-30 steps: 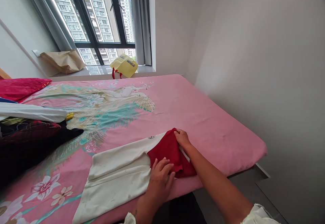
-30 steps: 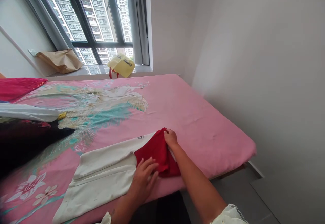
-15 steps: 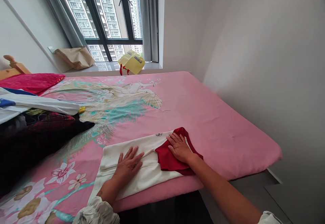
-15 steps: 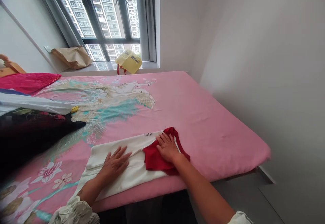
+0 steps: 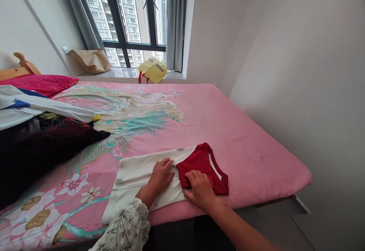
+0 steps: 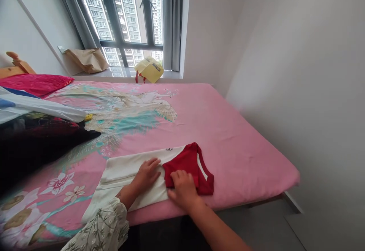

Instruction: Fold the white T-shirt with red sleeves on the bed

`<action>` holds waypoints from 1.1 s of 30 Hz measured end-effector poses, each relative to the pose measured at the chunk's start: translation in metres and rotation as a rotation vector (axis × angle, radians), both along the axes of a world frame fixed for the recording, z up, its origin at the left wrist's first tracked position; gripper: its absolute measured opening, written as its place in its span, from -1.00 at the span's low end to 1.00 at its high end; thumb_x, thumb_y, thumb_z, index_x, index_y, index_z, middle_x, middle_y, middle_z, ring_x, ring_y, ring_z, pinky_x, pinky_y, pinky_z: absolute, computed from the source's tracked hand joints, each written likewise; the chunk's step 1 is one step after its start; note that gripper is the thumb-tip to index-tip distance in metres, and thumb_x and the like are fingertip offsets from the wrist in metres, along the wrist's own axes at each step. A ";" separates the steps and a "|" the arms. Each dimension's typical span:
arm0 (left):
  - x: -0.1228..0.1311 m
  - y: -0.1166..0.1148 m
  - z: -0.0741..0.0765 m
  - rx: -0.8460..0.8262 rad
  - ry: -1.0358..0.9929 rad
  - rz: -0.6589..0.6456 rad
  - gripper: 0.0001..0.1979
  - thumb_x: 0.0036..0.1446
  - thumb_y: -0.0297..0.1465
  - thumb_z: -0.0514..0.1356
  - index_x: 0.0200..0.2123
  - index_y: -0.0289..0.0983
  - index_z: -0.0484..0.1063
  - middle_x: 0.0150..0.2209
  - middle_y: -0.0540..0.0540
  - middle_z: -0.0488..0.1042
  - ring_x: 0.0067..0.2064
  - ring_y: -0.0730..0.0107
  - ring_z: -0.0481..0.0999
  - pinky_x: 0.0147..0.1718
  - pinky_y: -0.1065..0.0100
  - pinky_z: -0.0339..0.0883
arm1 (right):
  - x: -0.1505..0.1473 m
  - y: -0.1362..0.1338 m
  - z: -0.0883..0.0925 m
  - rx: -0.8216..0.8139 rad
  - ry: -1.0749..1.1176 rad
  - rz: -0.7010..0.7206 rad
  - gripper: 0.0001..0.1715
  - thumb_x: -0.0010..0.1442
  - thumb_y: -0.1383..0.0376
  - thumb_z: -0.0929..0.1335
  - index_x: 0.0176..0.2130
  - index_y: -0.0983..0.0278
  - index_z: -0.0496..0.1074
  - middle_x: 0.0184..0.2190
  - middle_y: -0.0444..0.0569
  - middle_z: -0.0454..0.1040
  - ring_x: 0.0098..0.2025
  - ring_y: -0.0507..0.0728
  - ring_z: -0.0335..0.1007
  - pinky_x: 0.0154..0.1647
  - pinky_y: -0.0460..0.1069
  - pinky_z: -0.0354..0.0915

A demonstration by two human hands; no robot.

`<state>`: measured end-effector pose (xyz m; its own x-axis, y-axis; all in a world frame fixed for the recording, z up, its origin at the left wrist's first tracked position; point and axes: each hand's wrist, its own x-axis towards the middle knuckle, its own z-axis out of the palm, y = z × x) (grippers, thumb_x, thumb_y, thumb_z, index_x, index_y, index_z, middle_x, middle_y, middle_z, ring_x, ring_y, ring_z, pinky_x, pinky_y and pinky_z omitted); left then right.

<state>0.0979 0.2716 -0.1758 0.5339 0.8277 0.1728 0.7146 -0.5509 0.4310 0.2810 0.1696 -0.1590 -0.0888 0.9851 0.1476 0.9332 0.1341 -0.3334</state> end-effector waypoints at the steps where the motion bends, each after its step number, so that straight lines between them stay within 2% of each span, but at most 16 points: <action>1: 0.005 0.000 0.000 -0.005 0.011 0.038 -0.56 0.07 -0.44 0.11 0.06 -0.23 0.35 0.11 -0.24 0.36 0.16 0.12 0.31 0.16 -0.08 0.08 | 0.002 0.004 -0.001 0.003 0.023 -0.014 -0.75 0.04 0.29 0.32 -0.20 0.22 0.36 -0.23 -0.01 0.41 -0.16 0.19 0.27 -0.16 0.06 0.17; 3: 0.012 -0.001 0.001 -0.012 0.024 0.080 -0.61 0.10 -0.43 0.10 0.02 -0.20 0.38 0.09 -0.24 0.38 0.13 0.11 0.33 0.15 -0.12 0.07 | 0.009 0.013 0.005 0.035 0.102 -0.032 -0.85 0.09 0.36 0.26 -0.28 0.23 0.38 -0.30 -0.03 0.42 -0.22 0.14 0.29 -0.18 0.02 0.19; 7: 0.013 -0.005 0.000 -0.017 0.035 0.083 -0.62 0.14 -0.42 0.06 0.03 -0.14 0.39 0.12 -0.23 0.35 0.19 0.11 0.27 0.17 -0.15 -0.01 | 0.029 0.013 0.041 0.170 0.262 -0.010 -0.77 0.15 0.37 0.20 -0.28 0.24 0.42 -0.28 -0.01 0.44 -0.20 0.14 0.31 -0.12 0.02 0.21; 8: 0.010 -0.005 0.001 -0.028 0.041 0.074 -0.62 0.15 -0.42 0.05 0.04 -0.13 0.40 0.15 -0.23 0.32 0.21 0.10 0.24 0.18 -0.15 -0.03 | 0.034 0.010 0.051 0.115 0.278 0.039 -0.77 0.14 0.36 0.21 -0.30 0.22 0.44 -0.29 -0.02 0.46 -0.22 0.13 0.32 -0.15 0.00 0.22; 10: 0.004 -0.002 0.003 -0.081 0.059 0.027 -0.63 0.14 -0.42 0.05 0.00 -0.10 0.44 0.20 -0.19 0.27 0.26 0.08 0.16 0.19 -0.16 -0.07 | 0.042 0.002 0.068 -0.143 0.287 0.199 -0.81 0.08 0.35 0.26 -0.41 0.20 0.47 -0.41 -0.10 0.48 -0.36 0.09 0.33 -0.32 -0.04 0.21; 12: -0.003 0.004 0.007 -0.158 0.052 -0.042 -0.67 0.09 -0.44 0.07 -0.13 -0.08 0.53 0.20 -0.12 0.29 0.27 0.10 0.14 0.21 -0.09 -0.02 | 0.047 -0.001 0.075 -0.361 0.309 0.309 -0.81 0.05 0.33 0.28 -0.52 0.20 0.45 -0.56 -0.17 0.44 -0.51 0.03 0.26 -0.48 -0.07 0.12; 13: -0.006 0.008 0.010 -0.177 0.024 -0.061 -0.68 0.06 -0.45 0.08 -0.18 -0.09 0.55 0.17 -0.10 0.32 0.26 0.14 0.17 0.20 -0.01 0.04 | 0.049 0.001 0.075 -0.375 0.343 0.295 -0.79 0.06 0.32 0.27 -0.53 0.21 0.44 -0.58 -0.18 0.42 -0.54 0.02 0.24 -0.50 -0.08 0.09; 14: -0.009 0.012 0.013 -0.174 -0.013 -0.062 -0.68 0.06 -0.45 0.07 -0.20 -0.10 0.56 0.14 -0.08 0.36 0.24 0.20 0.22 0.19 0.07 0.11 | 0.051 0.005 0.072 -0.323 0.387 0.229 -0.77 0.10 0.29 0.25 -0.50 0.21 0.45 -0.56 -0.17 0.43 -0.52 0.02 0.26 -0.48 -0.08 0.10; 17: -0.007 0.019 0.019 -0.091 -0.112 0.007 -0.64 0.15 -0.38 -0.01 -0.07 -0.18 0.49 0.07 -0.09 0.44 0.14 0.35 0.35 0.14 0.26 0.21 | 0.062 0.028 0.051 -0.072 0.485 -0.141 -0.73 0.19 0.23 0.19 -0.31 0.21 0.44 -0.36 -0.11 0.50 -0.35 0.06 0.36 -0.32 -0.06 0.18; 19: 0.001 0.020 0.019 -0.063 -0.119 0.049 -0.61 0.21 -0.30 -0.06 -0.01 -0.21 0.44 0.05 -0.11 0.46 0.12 0.36 0.36 0.14 0.27 0.20 | 0.075 0.044 0.033 -0.029 0.480 -0.385 -0.72 0.20 0.21 0.18 -0.21 0.22 0.40 -0.26 -0.06 0.49 -0.26 0.09 0.37 -0.25 -0.04 0.19; 21: 0.012 0.018 0.015 -0.066 -0.104 0.088 -0.61 0.23 -0.25 -0.07 -0.07 -0.20 0.48 0.01 -0.12 0.48 0.12 0.32 0.36 0.13 0.23 0.20 | 0.091 0.055 0.018 -0.068 0.465 -0.533 -0.70 0.21 0.18 0.17 -0.21 0.24 0.38 -0.28 -0.02 0.49 -0.28 0.11 0.36 -0.28 -0.02 0.18; 24: 0.026 0.012 0.008 -0.079 -0.057 0.162 -0.67 0.18 -0.22 0.02 -0.14 -0.16 0.51 0.07 -0.19 0.42 0.18 0.11 0.29 0.13 -0.02 0.14 | 0.109 0.064 0.004 -0.126 0.471 -0.575 -0.64 0.21 0.09 0.17 -0.31 0.25 0.39 -0.38 -0.01 0.49 -0.38 0.12 0.34 -0.38 -0.02 0.13; 27: 0.034 0.009 0.005 -0.110 0.076 0.172 -0.62 0.11 -0.23 0.09 0.00 -0.10 0.42 0.23 -0.22 0.21 0.28 -0.04 0.09 0.12 -0.27 -0.05 | 0.115 0.074 -0.001 -0.132 0.508 -0.586 -0.58 0.17 0.00 0.18 -0.37 0.25 0.39 -0.39 -0.01 0.48 -0.37 0.11 0.33 -0.39 -0.03 0.11; 30: 0.035 0.009 0.005 -0.144 0.186 0.114 -0.53 0.12 -0.24 0.05 0.13 -0.04 0.29 0.31 -0.19 0.05 0.32 -0.03 -0.04 0.13 -0.35 -0.21 | 0.114 0.086 -0.004 -0.149 0.599 -0.582 -0.64 0.09 0.01 0.26 -0.44 0.25 0.37 -0.45 -0.05 0.45 -0.41 0.08 0.31 -0.44 -0.06 0.11; 33: 0.034 0.009 0.002 -0.152 0.221 0.098 -0.51 0.15 -0.21 0.00 0.17 -0.03 0.23 0.33 -0.16 -0.01 0.34 -0.02 -0.10 0.13 -0.35 -0.29 | 0.111 0.093 -0.006 -0.187 0.758 -0.540 -0.74 0.04 0.11 0.28 -0.46 0.26 0.35 -0.54 -0.13 0.40 -0.50 0.03 0.28 -0.54 -0.11 0.13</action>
